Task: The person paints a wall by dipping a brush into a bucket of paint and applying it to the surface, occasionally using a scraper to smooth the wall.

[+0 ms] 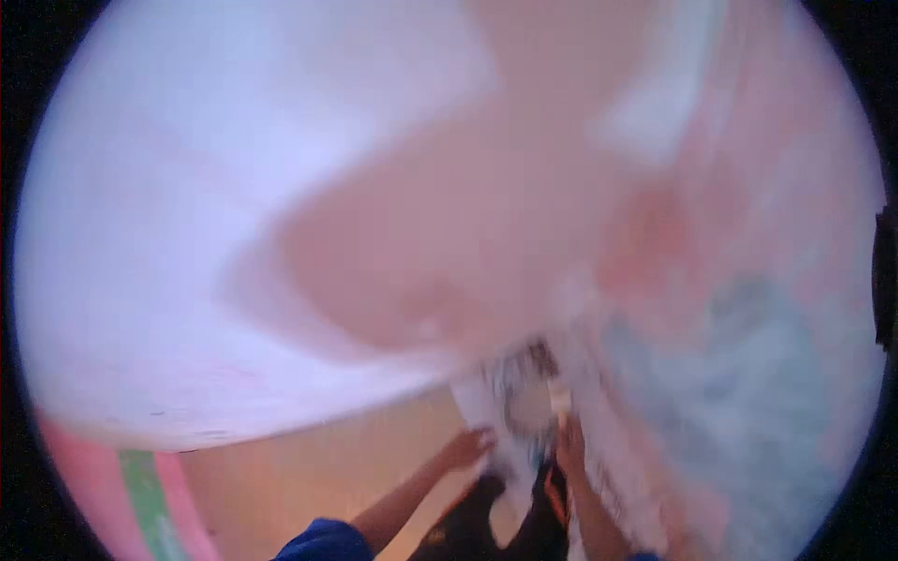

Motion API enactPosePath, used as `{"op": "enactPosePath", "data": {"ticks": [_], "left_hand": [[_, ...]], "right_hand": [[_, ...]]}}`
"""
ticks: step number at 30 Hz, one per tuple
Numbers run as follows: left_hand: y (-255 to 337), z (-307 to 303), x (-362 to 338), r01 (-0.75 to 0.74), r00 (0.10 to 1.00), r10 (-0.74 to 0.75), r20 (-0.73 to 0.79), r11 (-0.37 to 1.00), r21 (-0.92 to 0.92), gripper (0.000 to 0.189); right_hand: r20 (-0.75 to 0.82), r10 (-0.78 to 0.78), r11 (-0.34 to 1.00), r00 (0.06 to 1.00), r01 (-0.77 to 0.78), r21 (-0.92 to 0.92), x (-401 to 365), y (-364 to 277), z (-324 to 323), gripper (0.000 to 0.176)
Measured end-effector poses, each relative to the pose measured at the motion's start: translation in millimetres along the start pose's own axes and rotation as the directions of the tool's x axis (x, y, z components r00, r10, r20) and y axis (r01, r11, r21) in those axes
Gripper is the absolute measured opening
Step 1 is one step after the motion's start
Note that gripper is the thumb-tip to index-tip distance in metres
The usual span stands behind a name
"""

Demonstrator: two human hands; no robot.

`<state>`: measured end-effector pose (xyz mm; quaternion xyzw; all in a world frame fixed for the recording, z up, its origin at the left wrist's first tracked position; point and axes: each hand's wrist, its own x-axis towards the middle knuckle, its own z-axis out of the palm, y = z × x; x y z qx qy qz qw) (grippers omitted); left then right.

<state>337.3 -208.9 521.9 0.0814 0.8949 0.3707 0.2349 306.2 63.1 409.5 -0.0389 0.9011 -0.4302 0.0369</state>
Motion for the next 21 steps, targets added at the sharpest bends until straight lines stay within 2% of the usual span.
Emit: {"op": "enactPosePath", "data": {"ticks": [1, 2, 4, 6, 7, 8, 9, 10, 11, 12, 13, 14, 15, 16, 18, 20, 21], "left_hand": [[48.8, -49.9, -10.9, 0.184, 0.980, -0.193, -0.037, 0.967, -0.177, 0.043], [109.8, -112.6, -26.2, 0.150, 0.982, -0.170, -0.085, 0.968, -0.201, 0.042], [200.1, -210.8, -60.6, 0.076, 0.962, -0.142, -0.234, 0.960, -0.268, 0.041], [262.2, -287.9, -97.5, -0.061, 0.905, 0.011, -0.424, 0.993, -0.104, 0.040], [292.7, -321.0, -117.2, -0.083, 0.849, 0.080, -0.522, 0.996, 0.019, 0.037], [325.5, -351.8, -137.7, -0.129, 0.777, 0.136, -0.614, 0.990, 0.056, 0.032], [343.3, -375.5, -154.1, -0.182, 0.668, 0.277, -0.690, 0.961, 0.210, 0.029], [363.0, -395.3, -173.1, -0.146, 0.579, 0.406, -0.707, 0.905, 0.400, 0.029], [386.1, -413.1, -192.1, -0.126, 0.510, 0.411, -0.756, 0.905, 0.407, 0.026], [402.9, -428.8, -206.9, -0.156, 0.428, 0.457, -0.780, 0.887, 0.434, 0.021], [421.9, -440.5, -224.9, -0.087, 0.395, 0.449, -0.802, 0.887, 0.454, 0.020], [433.7, -449.9, -239.4, -0.116, 0.324, 0.511, -0.796, 0.857, 0.502, 0.021], [439.9, -467.3, -234.0, -0.068, 0.327, 0.493, -0.806, 0.863, 0.500, 0.021], [449.0, -475.7, -243.9, -0.018, 0.324, 0.480, -0.815, 0.865, 0.502, 0.021], [463.5, -484.4, -255.6, -0.010, 0.291, 0.468, -0.835, 0.874, 0.486, 0.020], [464.1, -481.6, -264.8, -0.012, 0.263, 0.452, -0.852, 0.885, 0.466, 0.020], [461.9, -478.5, -268.2, -0.016, 0.254, 0.446, -0.858, 0.889, 0.457, 0.019]], "right_hand": [[0.251, 0.220, 0.747, 0.943, -0.328, 0.579, 24.1, -60.9, -53.0, 0.043], [0.341, 0.242, 0.604, 0.908, -0.416, 0.680, 50.4, -151.2, -116.9, 0.043], [0.172, -0.008, 0.616, 0.985, -0.131, 0.777, 78.8, -240.6, -189.3, 0.045], [0.085, -0.195, 0.633, 0.977, 0.060, 0.772, 97.0, -354.2, -270.1, 0.043], [0.038, -0.288, 0.640, 0.957, 0.163, 0.751, 106.2, -404.9, -300.1, 0.042], [-0.024, -0.380, 0.563, 0.925, 0.251, 0.787, 115.8, -438.8, -316.8, 0.044], [-0.084, -0.460, 0.478, 0.884, 0.327, 0.816, 119.3, -469.7, -333.9, 0.047], [-0.208, -0.577, 0.481, 0.790, 0.535, 0.694, 116.6, -514.0, -356.2, 0.046], [-0.302, -0.684, 0.454, 0.664, 0.712, 0.536, 112.6, -561.7, -375.9, 0.044], [-0.336, -0.750, 0.416, 0.570, 0.801, 0.430, 110.3, -600.0, -390.9, 0.043], [-0.356, -0.808, 0.368, 0.470, 0.874, 0.319, 104.9, -636.1, -404.1, 0.042], [-0.409, -0.852, 0.290, 0.328, 0.945, 0.154, 95.1, -671.8, -414.0, 0.043], [-0.431, -0.882, 0.215, 0.191, 0.977, -0.007, 107.1, -702.3, -415.1, 0.043], [-0.423, -0.881, 0.233, 0.212, 0.972, 0.002, 102.5, -730.9, -414.1, 0.044], [-0.408, -0.882, 0.253, 0.238, 0.967, 0.020, 99.6, -769.5, -400.9, 0.045], [-0.420, -0.847, 0.414, 0.326, 0.900, -0.137, 105.4, -795.8, -373.3, 0.046], [-0.430, -0.829, 0.448, 0.357, 0.885, -0.128, 108.7, -789.2, -352.3, 0.048]]}}
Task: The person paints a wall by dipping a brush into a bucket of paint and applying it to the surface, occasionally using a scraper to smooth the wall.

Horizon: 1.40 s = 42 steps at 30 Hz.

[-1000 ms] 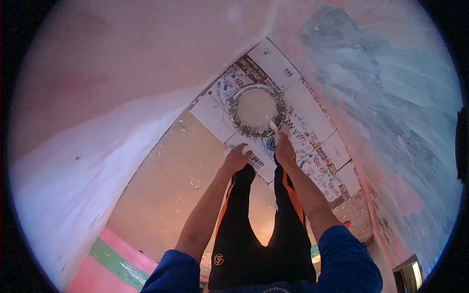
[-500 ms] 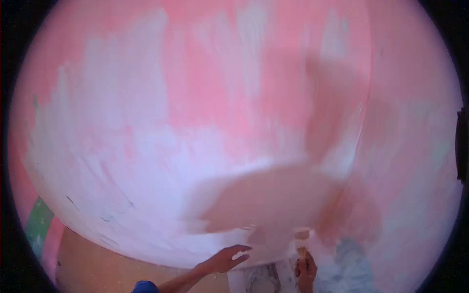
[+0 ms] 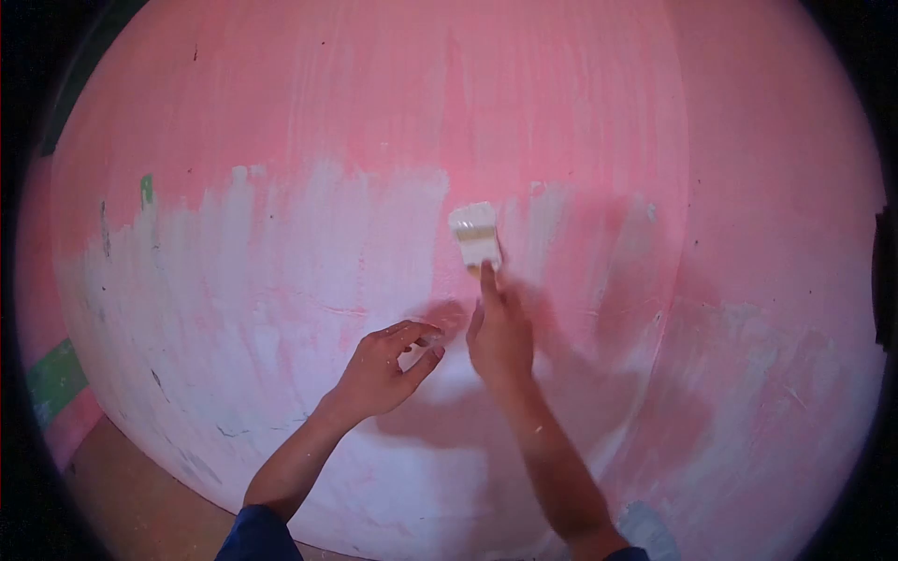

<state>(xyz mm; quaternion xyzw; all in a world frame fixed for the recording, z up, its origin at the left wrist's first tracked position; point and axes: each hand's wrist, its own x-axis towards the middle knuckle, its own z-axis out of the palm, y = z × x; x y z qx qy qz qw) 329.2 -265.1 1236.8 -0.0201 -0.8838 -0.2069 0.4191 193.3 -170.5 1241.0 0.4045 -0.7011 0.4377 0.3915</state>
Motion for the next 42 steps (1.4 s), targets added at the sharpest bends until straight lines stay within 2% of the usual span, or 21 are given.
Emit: {"op": "enactPosePath", "data": {"ticks": [6, 8, 10, 11, 13, 15, 17, 19, 21, 23, 26, 29, 31, 32, 33, 34, 35, 37, 38, 41, 42], "left_hand": [[-16.2, -22.2, -34.4, 0.020, 0.994, -0.028, 0.107, 0.997, 0.075, 0.019], [-20.8, -24.9, -32.3, 0.052, 0.987, -0.063, 0.150, 0.996, 0.078, 0.018], [-24.2, -24.4, -25.9, 0.065, 0.991, -0.071, 0.112, 0.997, 0.050, 0.020], [-23.0, -21.8, -23.0, 0.067, 0.990, -0.072, 0.124, 0.997, 0.046, 0.020], [-17.0, -14.8, -13.9, 0.004, 0.995, -0.006, 0.102, 1.000, 0.024, 0.019], [-13.9, -10.6, -9.7, -0.039, 0.994, 0.037, 0.103, 0.999, 0.018, 0.019], [-13.5, -10.0, -10.6, -0.077, 0.993, 0.076, 0.095, 0.997, 0.001, 0.019], [-12.8, -15.9, -18.4, 0.009, 0.993, -0.010, 0.121, 1.000, 0.011, 0.019], [-19.5, -25.0, -24.5, -0.025, 0.992, 0.020, 0.125, 0.999, 0.038, 0.019], [-23.5, -32.2, -29.7, -0.039, 0.992, 0.033, 0.125, 0.998, 0.047, 0.018], [-21.5, -39.2, -18.3, 0.012, 0.993, -0.013, 0.117, 1.000, 0.016, 0.018], [-14.9, -29.0, -9.7, -0.026, 0.993, 0.029, 0.115, 0.999, -0.026, 0.018], [-11.2, -19.8, -8.9, -0.068, 0.991, 0.066, 0.119, 0.998, 0.014, 0.018], [-11.1, -19.5, -7.4, -0.105, 0.987, 0.098, 0.126, 0.993, 0.053, 0.018], [-11.6, -21.5, -5.9, -0.106, 0.989, 0.100, 0.108, 0.993, 0.053, 0.018], [-11.8, -22.3, -5.2, -0.111, 0.987, 0.096, 0.132, 0.988, 0.108, 0.020], [-11.9, -23.0, -7.3, -0.112, 0.982, 0.084, 0.172, 0.980, 0.163, 0.021], [-10.7, -29.5, -6.3, -0.107, 0.983, 0.079, 0.163, 0.980, 0.170, 0.022], [-9.7, -33.5, -5.4, -0.103, 0.985, 0.076, 0.154, 0.979, 0.176, 0.023], [-7.4, -44.9, -6.5, -0.078, 0.989, 0.056, 0.136, 0.982, 0.170, 0.023], [-9.6, -46.7, -6.5, -0.077, 0.990, 0.054, 0.130, 0.981, 0.176, 0.023]], "right_hand": [[0.320, 0.255, 0.960, 0.913, -0.277, 0.025, -156.1, 21.8, 10.2, 0.053], [0.058, 0.095, 0.985, 0.994, -0.102, 0.140, -137.6, 22.8, -3.7, 0.047], [-0.069, 0.079, 0.983, 0.994, -0.066, 0.172, -59.5, -3.9, -27.5, 0.042], [-0.178, -0.035, 0.993, 0.983, 0.054, 0.102, -19.8, -7.7, -25.2, 0.039], [-0.165, 0.000, 0.998, 0.986, 0.010, 0.061, 15.9, -22.3, -16.5, 0.035], [-0.008, 0.103, 0.987, 0.995, -0.103, -0.119, 18.5, -26.6, 1.8, 0.030], [0.119, 0.109, 0.975, 0.987, -0.084, -0.204, -56.9, -12.0, 15.1, 0.040], [0.360, 0.191, 0.981, 0.913, -0.184, -0.055, -120.1, 19.4, 9.1, 0.041], [0.282, 0.087, 0.982, 0.956, -0.130, 0.138, -140.6, 37.9, -20.4, 0.037], [0.318, 0.355, 0.935, 0.879, -0.333, -0.124, -109.6, 25.7, -66.2, 0.028], [0.082, -0.072, 0.976, 0.994, 0.087, -0.197, -26.3, 9.5, -103.7, 0.024], [-0.062, -0.392, 0.823, 0.918, 0.320, -0.469, 52.6, -8.6, -94.8, 0.023], [0.327, -0.341, 0.583, 0.881, 0.471, -0.662, 55.9, -9.2, -63.7, 0.024], [0.406, -0.450, 0.455, 0.796, 0.595, -0.663, 30.7, -5.3, -51.1, 0.020], [0.714, -0.391, 0.192, 0.581, 0.810, -0.553, 7.4, -12.9, -52.8, 0.016], [0.896, -0.325, 0.316, 0.303, 0.928, -0.199, -3.5, -4.9, -48.2, 0.017], [0.898, -0.326, 0.312, 0.294, 0.931, -0.192, -1.1, -11.4, -52.9, 0.017], [0.950, -0.078, 0.651, 0.304, 0.737, -0.182, 12.4, -21.0, -59.2, 0.018], [0.916, -0.102, 0.633, 0.387, 0.736, -0.240, 35.7, -25.4, -57.8, 0.019], [0.757, -0.220, 0.599, 0.616, 0.697, -0.394, 131.2, -51.5, -75.1, 0.016], [0.586, -0.521, 0.478, 0.621, 0.781, -0.402, 146.9, -43.4, -81.8, 0.015]]}}
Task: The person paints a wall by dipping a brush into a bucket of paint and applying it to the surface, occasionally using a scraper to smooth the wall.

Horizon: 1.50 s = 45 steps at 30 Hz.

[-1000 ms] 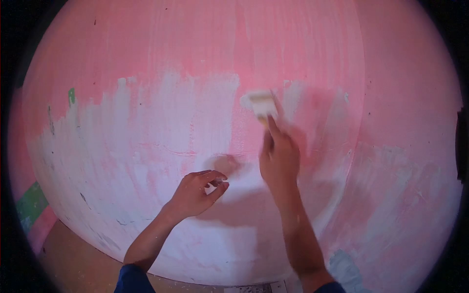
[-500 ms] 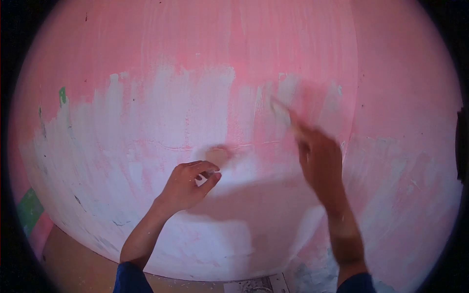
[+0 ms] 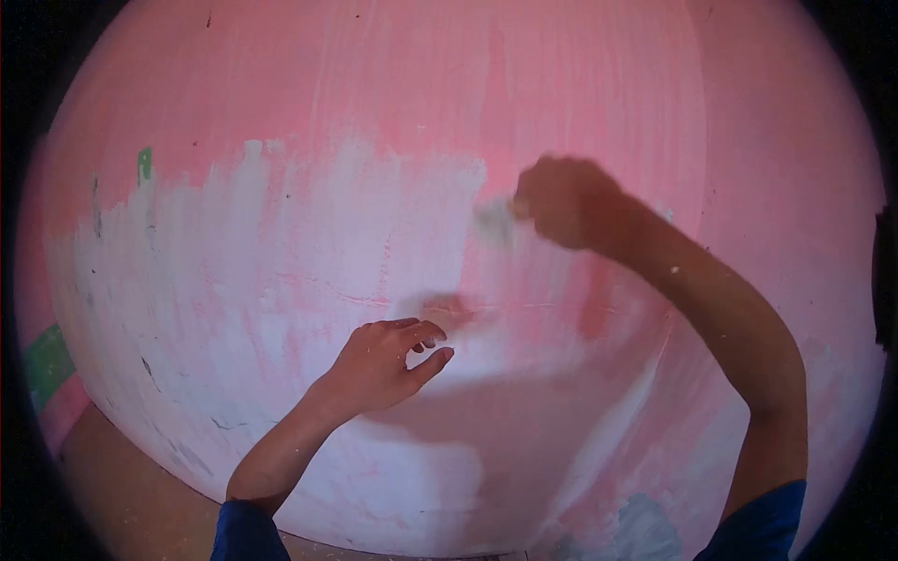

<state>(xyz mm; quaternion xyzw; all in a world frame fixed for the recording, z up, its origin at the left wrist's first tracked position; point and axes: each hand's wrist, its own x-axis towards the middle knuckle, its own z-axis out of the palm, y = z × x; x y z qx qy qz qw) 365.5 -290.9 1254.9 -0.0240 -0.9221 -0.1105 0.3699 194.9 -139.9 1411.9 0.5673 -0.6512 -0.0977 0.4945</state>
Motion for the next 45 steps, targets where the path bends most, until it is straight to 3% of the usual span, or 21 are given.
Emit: {"op": "enactPosePath", "data": {"ticks": [3, 5, 7, 10, 13, 17, 19, 20, 21, 22, 24, 26, 29, 31, 35, 36, 37, 38, 40, 43, 45], "left_hand": [[-5.3, 5.8, -5.7, -0.008, 0.999, 0.006, -0.044, 0.999, -0.031, 0.023], [-4.4, 10.3, -5.7, 0.018, 1.000, -0.018, 0.009, 1.000, 0.003, 0.022], [1.4, 12.3, -4.0, 0.022, 1.000, -0.022, 0.019, 1.000, -0.003, 0.022], [12.3, 14.6, -1.6, 0.014, 1.000, -0.013, 0.017, 1.000, -0.021, 0.023], [17.7, 12.9, 5.8, -0.021, 1.000, 0.021, 0.014, 1.000, -0.010, 0.023], [23.8, 21.2, 10.7, -0.037, 0.999, 0.037, 0.026, 0.999, -0.027, 0.022], [26.6, 30.5, 11.2, -0.045, 0.998, 0.047, 0.053, 0.998, -0.034, 0.022], [28.4, 35.1, 13.3, -0.053, 0.996, 0.056, 0.068, 0.998, -0.039, 0.022], [31.3, 40.5, 15.5, -0.061, 0.995, 0.064, 0.076, 0.997, -0.046, 0.022], [34.1, 44.2, 18.5, -0.070, 0.994, 0.074, 0.084, 0.997, -0.045, 0.022], [42.3, 51.8, 23.4, -0.082, 0.992, 0.087, 0.089, 0.995, -0.057, 0.022], [50.5, 53.0, 32.3, -0.144, 0.982, 0.142, 0.121, 0.990, 0.003, 0.021], [61.1, 57.3, 43.4, -0.160, 0.984, 0.164, 0.075, 0.986, -0.055, 0.020], [63.6, 62.3, 46.0, -0.167, 0.983, 0.173, 0.065, 0.982, -0.086, 0.020], [63.6, 80.4, 39.8, -0.168, 0.979, 0.180, 0.099, 0.979, -0.115, 0.020], [65.0, 81.0, 41.3, -0.175, 0.976, 0.188, 0.107, 0.977, -0.118, 0.020], [67.0, 81.3, 41.8, -0.172, 0.975, 0.183, 0.125, 0.981, -0.093, 0.020], [69.9, 82.2, 41.6, -0.166, 0.974, 0.175, 0.143, 0.984, -0.070, 0.020], [79.9, 76.5, 48.4, -0.166, 0.971, 0.174, 0.163, 0.984, -0.060, 0.021], [89.5, 75.4, 55.8, -0.208, 0.965, 0.215, 0.149, 0.976, -0.067, 0.022], [94.3, 78.4, 56.8, -0.246, 0.960, 0.255, 0.111, 0.965, -0.093, 0.023]], "right_hand": [[-0.320, 0.148, 0.972, 0.936, -0.197, -0.126, -2.0, -9.9, -29.9, 0.016], [-0.121, 0.228, 0.974, 0.966, -0.226, 0.029, -19.7, -54.2, 29.4, 0.015], [-0.218, 0.013, 0.873, 0.976, -0.117, -0.474, -68.7, -126.5, 67.4, 0.022], [0.428, -0.215, 0.890, 0.878, -0.004, 0.456, -102.3, -142.9, 63.0, 0.019], [0.411, 0.141, 0.963, 0.901, -0.222, 0.155, -72.9, -64.5, 66.5, 0.020], [-0.149, 0.369, 0.912, 0.917, -0.388, -0.133, -53.7, 39.4, -24.2, 0.013], [-0.167, 0.320, 0.920, 0.933, -0.348, -0.181, -72.6, 19.0, 19.7, 0.011], [-0.268, -0.075, 0.978, 0.961, 0.018, -0.209, -97.5, 1.4, 71.8, 0.011], [-0.060, 0.067, 0.743, 0.996, -0.090, -0.663, -118.3, -59.9, 85.4, 0.018], [-0.150, 0.308, 0.951, 0.940, -0.300, 0.073, -147.7, -107.3, 134.9, 0.020], [0.339, -0.003, 0.939, 0.941, -0.114, 0.326, -163.3, -106.3, 84.7, 0.016], [0.473, 0.002, 0.975, 0.881, -0.107, 0.196, -132.5, -58.0, 74.8, 0.019], [0.234, 0.261, 0.965, 0.936, -0.259, -0.039, -83.4, 31.3, 5.2, 0.015], [-0.338, 0.262, 0.955, 0.904, -0.294, -0.046, -91.5, 57.5, 2.9, 0.016], [-0.125, 0.250, 0.809, 0.960, -0.278, -0.519, -150.7, -50.3, 107.1, 0.016], [-0.351, 0.451, 0.885, 0.821, -0.463, 0.055, -182.3, -99.9, 162.3, 0.014], [0.138, 0.092, 0.962, 0.986, -0.052, -0.270, -207.9, -114.5, 126.9, 0.014], [0.151, 0.100, 0.963, 0.984, -0.057, -0.264, -215.4, -106.5, 119.4, 0.014], [0.524, 0.000, 0.890, 0.852, -0.238, 0.388, -205.7, -59.3, 109.2, 0.015], [0.528, 0.187, 0.975, 0.828, -0.221, 0.001, -141.3, 52.2, 63.2, 0.017], [0.171, 0.415, 0.906, 0.894, -0.423, 0.017, -131.5, 81.2, 14.7, 0.015]]}}
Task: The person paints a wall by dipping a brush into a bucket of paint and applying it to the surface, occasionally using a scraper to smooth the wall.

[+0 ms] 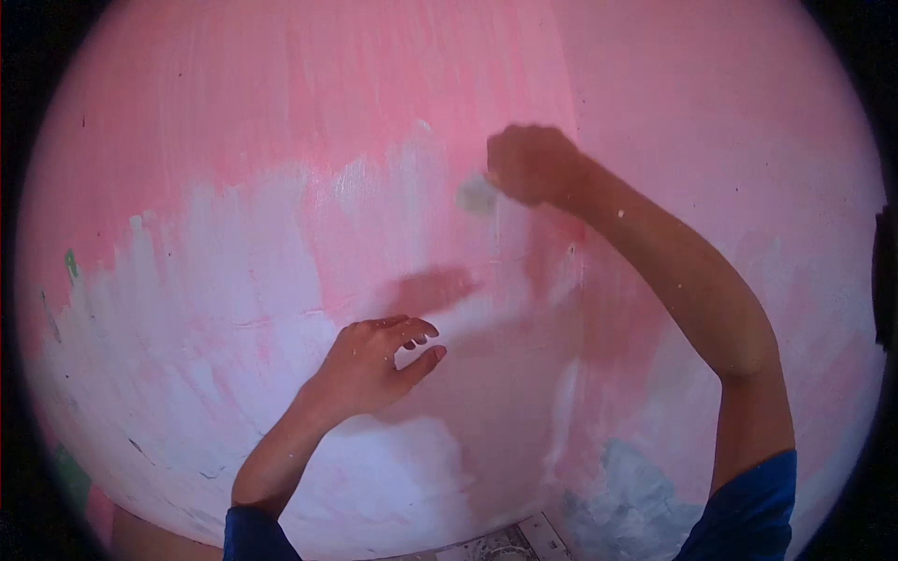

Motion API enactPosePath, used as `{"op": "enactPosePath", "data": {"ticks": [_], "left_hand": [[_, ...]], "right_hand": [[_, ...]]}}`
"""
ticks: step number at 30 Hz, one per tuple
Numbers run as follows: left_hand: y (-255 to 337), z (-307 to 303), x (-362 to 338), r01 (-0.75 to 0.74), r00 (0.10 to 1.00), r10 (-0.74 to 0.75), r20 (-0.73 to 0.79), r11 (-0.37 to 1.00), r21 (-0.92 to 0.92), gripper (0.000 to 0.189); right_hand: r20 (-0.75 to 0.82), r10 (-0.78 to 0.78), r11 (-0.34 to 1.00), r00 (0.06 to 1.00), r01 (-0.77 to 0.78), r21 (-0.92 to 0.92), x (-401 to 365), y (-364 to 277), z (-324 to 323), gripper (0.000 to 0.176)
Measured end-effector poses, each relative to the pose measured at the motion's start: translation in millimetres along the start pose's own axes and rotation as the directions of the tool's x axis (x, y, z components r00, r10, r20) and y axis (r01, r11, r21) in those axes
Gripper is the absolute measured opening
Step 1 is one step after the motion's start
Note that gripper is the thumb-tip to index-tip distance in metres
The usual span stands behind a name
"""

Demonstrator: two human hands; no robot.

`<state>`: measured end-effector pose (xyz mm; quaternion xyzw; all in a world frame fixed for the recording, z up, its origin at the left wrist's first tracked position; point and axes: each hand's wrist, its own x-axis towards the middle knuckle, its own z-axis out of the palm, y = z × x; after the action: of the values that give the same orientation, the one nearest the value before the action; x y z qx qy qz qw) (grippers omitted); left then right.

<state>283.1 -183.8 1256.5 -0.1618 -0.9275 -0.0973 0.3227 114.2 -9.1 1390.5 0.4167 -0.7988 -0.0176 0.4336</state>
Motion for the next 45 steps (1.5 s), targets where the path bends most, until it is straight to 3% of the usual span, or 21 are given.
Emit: {"op": "enactPosePath", "data": {"ticks": [1, 3, 6, 7, 8, 10, 13, 14, 16, 19, 22, 23, 25, 27, 30, 31, 32, 36, 40, 41, 45], "left_hand": [[2.6, 3.4, -1.0, 0.008, 1.000, -0.008, -0.003, 1.000, -0.012, 0.024], [2.3, 6.5, -0.5, 0.017, 1.000, -0.017, -0.002, 0.999, -0.027, 0.024], [3.3, 20.1, -2.2, 0.034, 0.998, -0.031, 0.059, 0.998, -0.044, 0.024], [3.2, 22.9, -0.7, 0.029, 0.997, -0.027, 0.069, 0.999, -0.029, 0.024], [4.5, 26.6, 1.2, 0.026, 0.997, -0.025, 0.070, 0.999, -0.020, 0.024], [13.4, 24.3, 8.8, 0.057, 0.992, -0.054, 0.116, 0.998, -0.021, 0.023], [20.6, 21.6, 14.9, 0.024, 0.991, -0.024, 0.134, 1.000, 0.004, 0.021], [23.1, 22.9, 16.8, -0.018, 0.993, 0.016, 0.114, 1.000, 0.011, 0.021], [29.5, 28.6, 26.2, -0.047, 0.991, 0.046, 0.126, 0.999, 0.004, 0.020], [45.4, 41.9, 46.1, -0.071, 0.985, 0.073, 0.158, 0.997, -0.023, 0.020], [60.5, 57.1, 55.6, -0.085, 0.981, 0.093, 0.171, 0.995, -0.053, 0.021], [62.5, 58.9, 58.1, -0.111, 0.979, 0.118, 0.166, 0.992, -0.055, 0.021], [64.3, 55.8, 52.9, -0.095, 0.980, 0.103, 0.168, 0.994, -0.057, 0.021], [65.1, 52.2, 41.3, -0.062, 0.976, 0.075, 0.204, 0.996, -0.072, 0.020], [62.2, 43.6, 52.0, -0.103, 0.977, 0.096, 0.193, 0.994, 0.029, 0.019], [64.1, 43.9, 56.3, -0.120, 0.976, 0.112, 0.185, 0.992, 0.030, 0.018], [65.4, 45.2, 58.9, -0.134, 0.974, 0.126, 0.186, 0.990, 0.033, 0.018], [82.9, 65.2, 73.5, -0.174, 0.967, 0.179, 0.178, 0.984, -0.046, 0.019], [78.8, 67.7, 63.4, -0.180, 0.970, 0.184, 0.156, 0.983, -0.039, 0.021], [75.5, 65.2, 60.4, -0.177, 0.974, 0.179, 0.137, 0.984, -0.024, 0.022], [64.4, 46.0, 38.3, -0.093, 0.978, 0.074, 0.195, 0.992, 0.086, 0.020]], "right_hand": [[-0.007, 0.002, 1.000, 1.000, -0.002, 0.001, -2.9, 0.8, -3.8, 0.015], [-0.426, 0.206, 0.978, 0.881, -0.197, 0.065, -15.2, -5.3, -2.2, 0.018], [-0.376, 0.283, 0.951, 0.883, -0.308, -0.007, -58.9, -56.1, 165.5, 0.024], [-0.207, 0.416, 0.848, 0.886, -0.296, 0.440, -101.9, -91.3, 169.3, 0.029], [0.019, 0.378, 0.773, 0.926, -0.327, 0.543, -144.5, -116.1, 176.4, 0.014], [0.578, -0.001, 0.894, 0.816, -0.257, 0.366, -183.3, -105.1, 141.8, 0.022], [0.565, 0.130, 0.872, 0.815, -0.365, 0.326, -194.5, -56.9, 142.5, 0.026], [0.329, 0.159, 0.912, 0.931, -0.266, 0.313, -186.6, -29.4, 148.5, 0.025], [-0.014, 0.536, 0.799, 0.844, -0.502, 0.331, -143.2, -2.1, 80.1, 0.027], [-0.378, 0.551, 0.828, 0.744, -0.542, 0.142, -87.2, 35.4, 48.2, 0.026], [-0.270, 0.542, 0.835, 0.796, -0.547, 0.067, -77.7, 36.1, 105.0, 0.028], [-0.694, 0.346, 0.773, 0.632, -0.611, -0.171, -89.1, 15.0, 168.9, 0.035], [-0.201, 0.656, 0.755, 0.728, -0.631, 0.176, -154.3, -50.2, 194.8, 0.057], [0.550, 0.489, 0.644, 0.677, -0.705, 0.297, -245.4, -82.1, 189.3, 0.043], [0.685, 0.368, 0.560, 0.628, -0.738, 0.376, -256.6, -50.4, 160.0, 0.040], [0.344, 0.550, 0.506, 0.761, -0.631, 0.588, -246.6, -38.0, 157.7, 0.030], [-0.032, 0.695, 0.495, 0.719, -0.445, 0.746, -230.3, -26.2, 156.3, 0.024], [-0.197, 0.772, 0.583, 0.604, -0.551, 0.597, -130.5, 24.9, 97.8, 0.024], [-0.257, 0.755, 0.639, 0.603, -0.588, 0.496, -185.1, -28.1, 209.9, 0.039], [0.112, 0.792, 0.485, 0.600, -0.731, 0.480, -224.7, -49.1, 231.6, 0.039], [0.499, 0.405, 0.813, 0.766, -0.552, 0.188, -392.5, -110.7, 320.5, 0.043]]}}
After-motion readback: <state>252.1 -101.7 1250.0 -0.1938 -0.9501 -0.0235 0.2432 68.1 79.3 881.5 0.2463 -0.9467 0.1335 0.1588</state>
